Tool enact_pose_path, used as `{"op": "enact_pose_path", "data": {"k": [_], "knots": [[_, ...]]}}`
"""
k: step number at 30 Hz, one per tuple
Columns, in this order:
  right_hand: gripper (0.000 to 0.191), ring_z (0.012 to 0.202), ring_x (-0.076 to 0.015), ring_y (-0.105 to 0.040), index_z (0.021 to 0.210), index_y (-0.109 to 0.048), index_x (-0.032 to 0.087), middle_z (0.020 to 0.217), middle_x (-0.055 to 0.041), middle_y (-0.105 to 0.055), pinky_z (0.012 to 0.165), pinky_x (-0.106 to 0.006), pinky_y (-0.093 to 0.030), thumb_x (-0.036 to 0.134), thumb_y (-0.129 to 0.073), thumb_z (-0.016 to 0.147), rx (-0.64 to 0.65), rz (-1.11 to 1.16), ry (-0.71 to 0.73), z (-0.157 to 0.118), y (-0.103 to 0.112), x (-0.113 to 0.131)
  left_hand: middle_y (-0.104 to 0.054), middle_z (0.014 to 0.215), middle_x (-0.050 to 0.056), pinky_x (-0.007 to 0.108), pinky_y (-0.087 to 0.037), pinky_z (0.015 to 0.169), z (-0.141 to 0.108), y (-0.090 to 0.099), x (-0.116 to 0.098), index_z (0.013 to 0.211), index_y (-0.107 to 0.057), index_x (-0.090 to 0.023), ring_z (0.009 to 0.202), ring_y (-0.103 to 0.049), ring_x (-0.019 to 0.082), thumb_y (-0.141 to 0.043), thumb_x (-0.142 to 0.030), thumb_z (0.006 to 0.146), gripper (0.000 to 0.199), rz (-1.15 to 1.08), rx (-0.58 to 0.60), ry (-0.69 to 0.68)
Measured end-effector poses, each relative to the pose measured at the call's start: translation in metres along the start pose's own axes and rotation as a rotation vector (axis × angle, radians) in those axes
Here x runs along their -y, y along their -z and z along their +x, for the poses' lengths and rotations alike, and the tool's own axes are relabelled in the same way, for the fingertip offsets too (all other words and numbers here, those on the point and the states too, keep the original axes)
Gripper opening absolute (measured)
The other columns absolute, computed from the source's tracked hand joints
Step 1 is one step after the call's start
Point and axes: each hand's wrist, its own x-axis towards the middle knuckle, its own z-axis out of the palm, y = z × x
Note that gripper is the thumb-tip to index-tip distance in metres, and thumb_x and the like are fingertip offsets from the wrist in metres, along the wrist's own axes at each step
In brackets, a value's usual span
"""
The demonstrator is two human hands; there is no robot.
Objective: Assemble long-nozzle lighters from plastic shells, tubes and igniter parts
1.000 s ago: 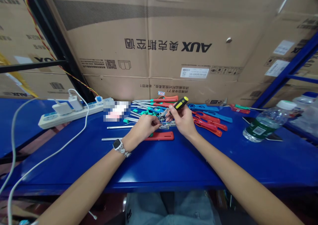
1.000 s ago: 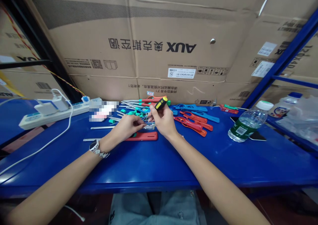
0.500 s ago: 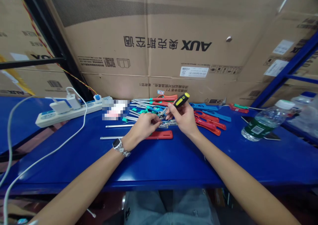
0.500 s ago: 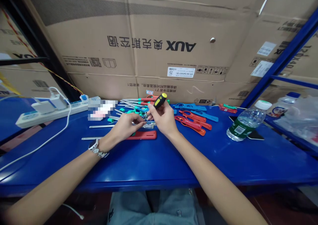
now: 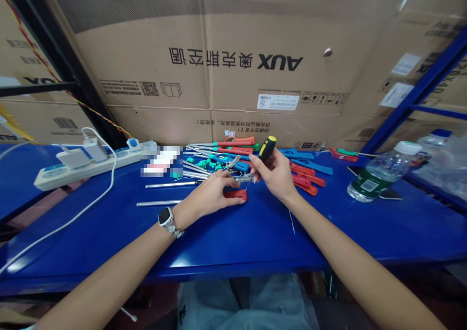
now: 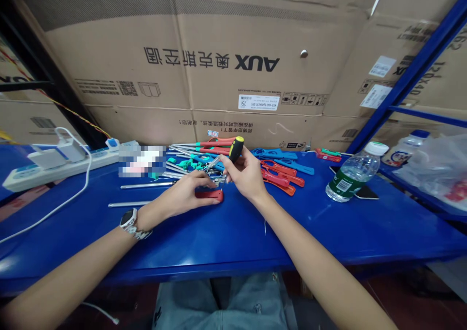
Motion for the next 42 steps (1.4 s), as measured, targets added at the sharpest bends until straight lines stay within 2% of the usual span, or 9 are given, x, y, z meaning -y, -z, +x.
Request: {"op": "enact_pose_path", "data": {"k": [5, 23, 25, 28, 31, 33, 37, 40, 42], "knots": [[0.044, 0.043, -0.0169, -0.057, 0.089, -0.056, 0.027, 0.062, 0.0013, -0.065, 0.044, -0.036, -0.052, 0.064, -0.078, 0.079, 0.015, -0.007, -0.001, -0.002, -0.004, -0.001, -0.069, 0.094, 0.009, 0.039, -0.050, 0.084, 0.000, 0.000, 0.008, 0.097, -0.080, -0.021, 0.090, -0.063, 0.025, -0.077, -0.049, 0.086, 0.030, -0.010, 0.037, -0.016], [0.035, 0.047, -0.0163, -0.058, 0.089, -0.059, 0.027, 0.067, 0.0012, -0.065, 0.050, -0.035, -0.052, 0.056, -0.078, 0.083, 0.111, -0.026, 0.014, -0.004, -0.010, -0.014, -0.068, 0.090, 0.009, 0.041, -0.048, 0.082, -0.001, 0.001, 0.009, 0.093, -0.078, -0.020, 0.092, -0.061, 0.028, -0.072, -0.053, 0.089, 0.034, 0.028, 0.050, -0.028], [0.035, 0.048, -0.0161, -0.058, 0.089, -0.059, 0.027, 0.068, 0.0012, -0.065, 0.050, -0.034, -0.051, 0.055, -0.079, 0.083, 0.122, -0.033, 0.022, -0.003, -0.010, -0.014, -0.069, 0.099, 0.010, 0.043, -0.050, 0.087, -0.001, 0.006, 0.006, 0.101, -0.077, -0.020, 0.097, -0.063, 0.029, -0.072, -0.049, 0.089, 0.032, 0.007, -0.003, -0.042], [0.035, 0.052, -0.0164, -0.058, 0.092, -0.062, 0.026, 0.071, 0.0007, -0.065, 0.049, -0.032, -0.049, 0.054, -0.080, 0.081, 0.137, -0.061, 0.028, -0.001, -0.010, -0.014, -0.070, 0.114, 0.011, 0.044, -0.051, 0.095, 0.005, 0.019, -0.005, 0.111, -0.071, -0.020, 0.105, -0.065, 0.027, -0.066, -0.041, 0.092, 0.029, -0.153, -0.225, -0.082], [0.035, 0.055, -0.0167, -0.058, 0.096, -0.065, 0.025, 0.071, 0.0003, -0.064, 0.050, -0.031, -0.048, 0.055, -0.078, 0.082, 0.146, -0.085, 0.037, 0.001, -0.012, -0.014, -0.073, 0.116, 0.010, 0.036, -0.055, 0.085, 0.021, 0.031, -0.025, 0.112, -0.067, -0.021, 0.105, -0.067, 0.023, -0.066, -0.042, 0.093, 0.029, -0.388, -0.428, -0.042], [0.034, 0.054, -0.0165, -0.056, 0.087, -0.064, 0.024, 0.066, 0.0007, -0.062, 0.049, -0.031, -0.046, 0.054, -0.078, 0.082, 0.126, -0.123, 0.036, 0.002, -0.014, -0.016, -0.074, 0.107, 0.008, 0.034, -0.055, 0.084, 0.034, 0.033, -0.039, 0.104, -0.067, -0.020, 0.099, -0.069, 0.021, -0.076, -0.042, 0.085, 0.030, -0.455, -0.494, -0.033], [0.040, 0.051, -0.0159, -0.052, 0.070, -0.055, 0.024, 0.056, 0.0017, -0.054, 0.047, -0.030, -0.041, 0.052, -0.082, 0.078, 0.061, -0.207, 0.024, 0.001, -0.017, -0.016, -0.073, 0.090, 0.005, 0.033, -0.056, 0.078, 0.054, 0.027, -0.049, 0.086, -0.065, -0.018, 0.083, -0.068, 0.017, -0.085, -0.044, 0.076, 0.034, -0.548, -0.539, -0.054], [0.037, 0.053, -0.0154, -0.053, 0.092, -0.064, 0.023, 0.068, 0.0007, -0.062, 0.049, -0.030, -0.043, 0.052, -0.082, 0.078, 0.076, -0.208, 0.022, -0.002, -0.015, -0.010, -0.075, 0.093, 0.007, 0.033, -0.058, 0.079, 0.056, 0.024, -0.044, 0.093, -0.067, -0.018, 0.085, -0.071, 0.019, -0.083, -0.046, 0.079, 0.035, -0.665, -0.477, -0.052], [0.040, 0.057, -0.0155, -0.055, 0.107, -0.065, 0.023, 0.078, -0.0012, -0.066, 0.052, -0.031, -0.046, 0.053, -0.077, 0.083, 0.168, -0.178, 0.035, -0.002, -0.010, -0.004, -0.077, 0.100, 0.009, 0.035, -0.059, 0.085, 0.054, 0.025, -0.038, 0.102, -0.068, -0.018, 0.092, -0.073, 0.020, -0.077, -0.046, 0.085, 0.034, -0.730, -0.386, -0.070]]}}
